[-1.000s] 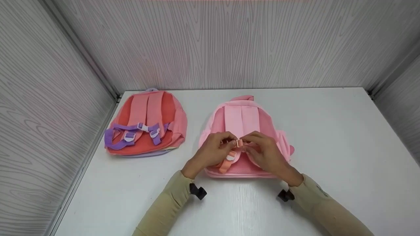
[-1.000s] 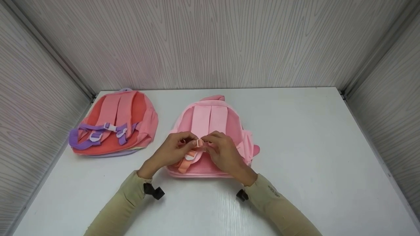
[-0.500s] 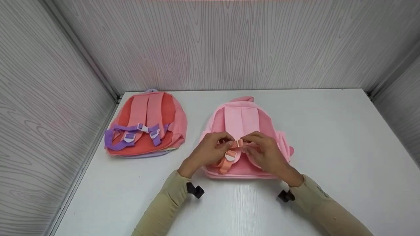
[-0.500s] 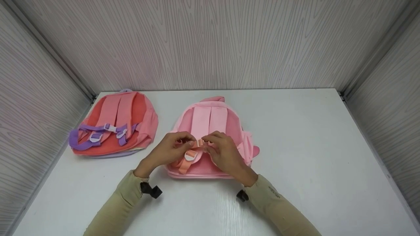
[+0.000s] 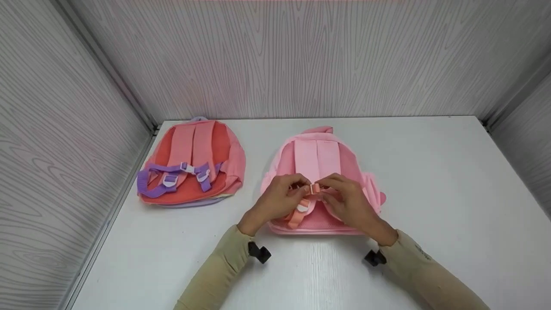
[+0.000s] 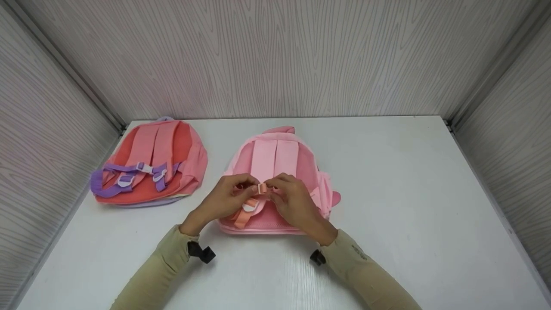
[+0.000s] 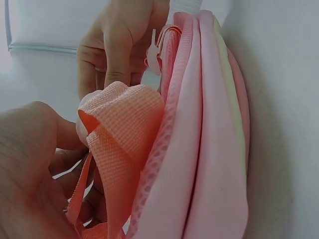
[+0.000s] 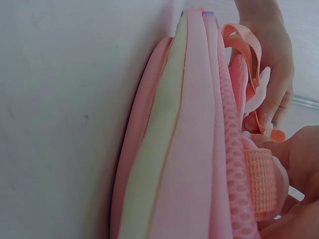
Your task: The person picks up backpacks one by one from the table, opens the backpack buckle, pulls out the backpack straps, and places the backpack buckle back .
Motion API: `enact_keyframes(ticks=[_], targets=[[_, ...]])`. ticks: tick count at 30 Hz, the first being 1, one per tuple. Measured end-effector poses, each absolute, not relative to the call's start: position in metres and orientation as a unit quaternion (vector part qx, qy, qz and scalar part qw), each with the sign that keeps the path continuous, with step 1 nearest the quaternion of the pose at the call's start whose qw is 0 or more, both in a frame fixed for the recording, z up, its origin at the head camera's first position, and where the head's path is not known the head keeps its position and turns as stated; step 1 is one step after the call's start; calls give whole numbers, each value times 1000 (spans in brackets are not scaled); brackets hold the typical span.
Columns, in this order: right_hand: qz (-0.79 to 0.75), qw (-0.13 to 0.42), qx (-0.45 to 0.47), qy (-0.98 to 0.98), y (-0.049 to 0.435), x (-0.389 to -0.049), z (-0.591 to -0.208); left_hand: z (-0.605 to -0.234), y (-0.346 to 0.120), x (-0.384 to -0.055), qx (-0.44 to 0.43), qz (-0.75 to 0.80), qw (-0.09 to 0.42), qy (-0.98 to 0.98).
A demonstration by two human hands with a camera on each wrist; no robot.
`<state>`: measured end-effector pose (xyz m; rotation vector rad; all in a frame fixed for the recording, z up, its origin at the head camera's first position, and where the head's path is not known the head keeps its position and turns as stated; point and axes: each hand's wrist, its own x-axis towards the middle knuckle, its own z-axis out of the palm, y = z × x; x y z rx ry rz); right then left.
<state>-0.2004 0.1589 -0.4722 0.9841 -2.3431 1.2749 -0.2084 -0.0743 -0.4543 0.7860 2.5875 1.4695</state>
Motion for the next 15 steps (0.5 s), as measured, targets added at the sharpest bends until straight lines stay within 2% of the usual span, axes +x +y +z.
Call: enact_keyframes(ticks=[15], targets=[[448, 131, 330, -821, 163, -201, -468, -451, -86, -211, 240, 475, 65, 844]])
